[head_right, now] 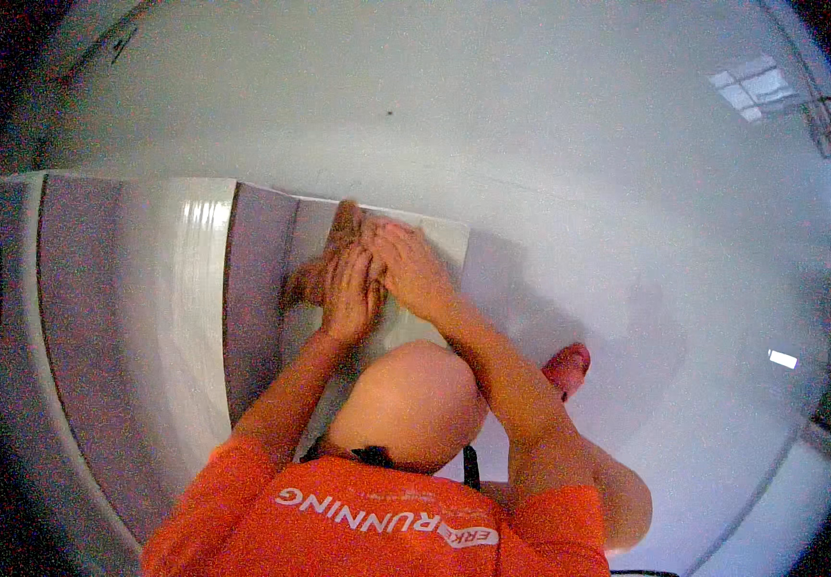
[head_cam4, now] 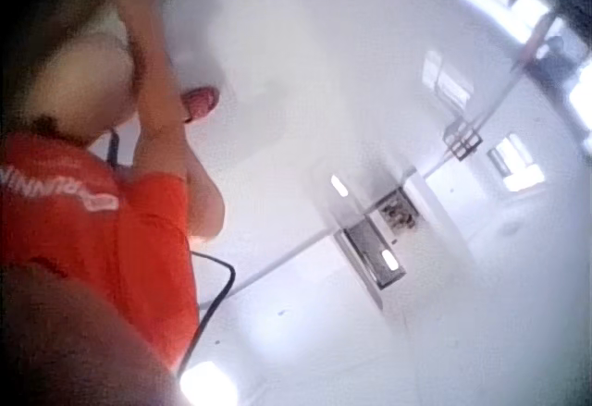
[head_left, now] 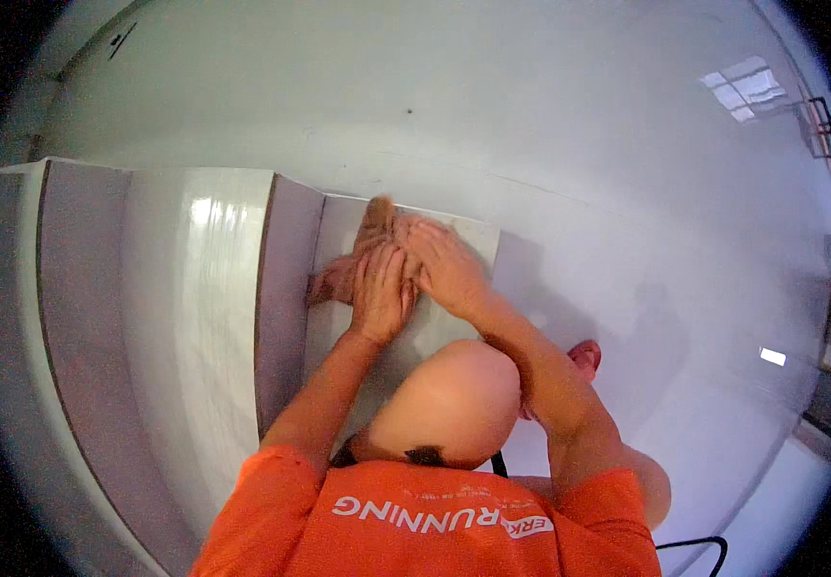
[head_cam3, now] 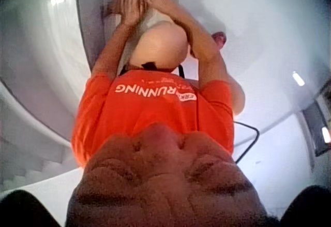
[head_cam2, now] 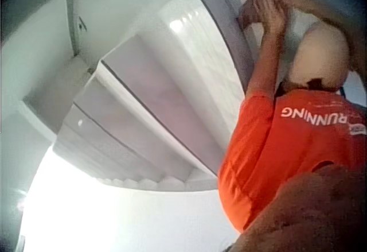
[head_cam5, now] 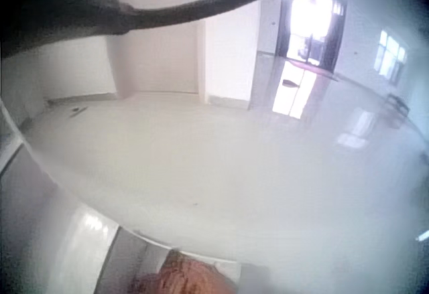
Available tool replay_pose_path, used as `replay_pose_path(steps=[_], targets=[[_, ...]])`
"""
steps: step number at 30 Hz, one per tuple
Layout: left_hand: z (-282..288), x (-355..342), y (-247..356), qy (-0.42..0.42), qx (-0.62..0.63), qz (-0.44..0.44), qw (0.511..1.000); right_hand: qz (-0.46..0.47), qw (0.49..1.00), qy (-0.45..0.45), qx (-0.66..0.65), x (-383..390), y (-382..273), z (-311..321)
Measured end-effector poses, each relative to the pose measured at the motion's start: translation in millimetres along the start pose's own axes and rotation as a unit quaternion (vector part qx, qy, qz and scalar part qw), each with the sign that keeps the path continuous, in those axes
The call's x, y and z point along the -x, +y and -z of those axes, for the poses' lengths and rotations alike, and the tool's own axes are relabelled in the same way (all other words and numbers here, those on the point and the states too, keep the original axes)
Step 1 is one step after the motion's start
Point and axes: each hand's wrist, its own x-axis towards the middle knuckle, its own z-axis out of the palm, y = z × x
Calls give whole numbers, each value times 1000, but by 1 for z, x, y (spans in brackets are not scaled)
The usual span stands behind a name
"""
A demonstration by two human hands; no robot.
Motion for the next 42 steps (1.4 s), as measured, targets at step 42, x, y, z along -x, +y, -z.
replay_pose_path(steps=[42], targets=[[16,43,6,-104,-19,-61,993,-529,697,181,-449,19,67,-17]])
